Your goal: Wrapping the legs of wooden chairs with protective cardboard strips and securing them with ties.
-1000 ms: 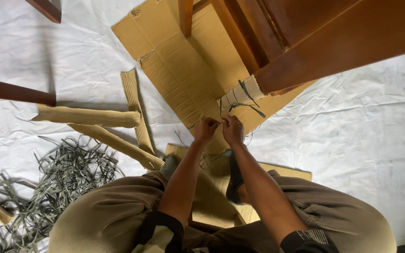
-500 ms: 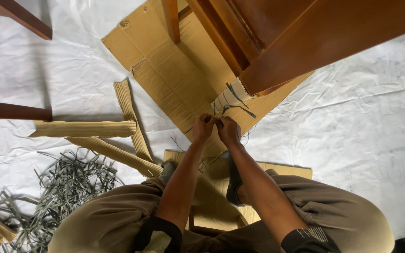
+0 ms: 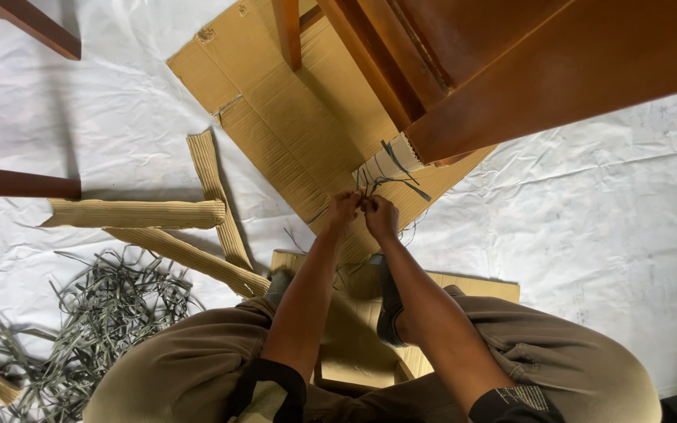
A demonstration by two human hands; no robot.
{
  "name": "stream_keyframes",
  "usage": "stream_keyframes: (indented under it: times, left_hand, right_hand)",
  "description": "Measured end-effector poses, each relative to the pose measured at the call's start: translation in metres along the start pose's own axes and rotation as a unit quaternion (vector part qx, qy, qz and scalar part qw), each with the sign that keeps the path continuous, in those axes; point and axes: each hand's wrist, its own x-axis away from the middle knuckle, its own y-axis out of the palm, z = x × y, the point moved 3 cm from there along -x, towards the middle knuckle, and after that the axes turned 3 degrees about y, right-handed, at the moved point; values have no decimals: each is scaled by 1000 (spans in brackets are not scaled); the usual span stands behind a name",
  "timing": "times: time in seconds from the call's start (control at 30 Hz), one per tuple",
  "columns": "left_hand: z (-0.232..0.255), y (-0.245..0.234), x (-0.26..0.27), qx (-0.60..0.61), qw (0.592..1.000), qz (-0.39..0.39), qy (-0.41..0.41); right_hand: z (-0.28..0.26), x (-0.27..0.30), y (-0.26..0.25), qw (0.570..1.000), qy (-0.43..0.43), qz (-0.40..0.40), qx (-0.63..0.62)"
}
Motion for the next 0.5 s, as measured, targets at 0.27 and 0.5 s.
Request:
stream_keyframes:
  times: [0.27, 0.5]
  left_hand:
    - [-11, -9, 2, 59, 996, -62, -4]
    - [19, -22, 25, -140, 958, -49, 246]
  right_hand:
    - [16, -19, 5, 997, 76, -10, -26]
    - [-8, 7, -8, 997, -75, 8, 28]
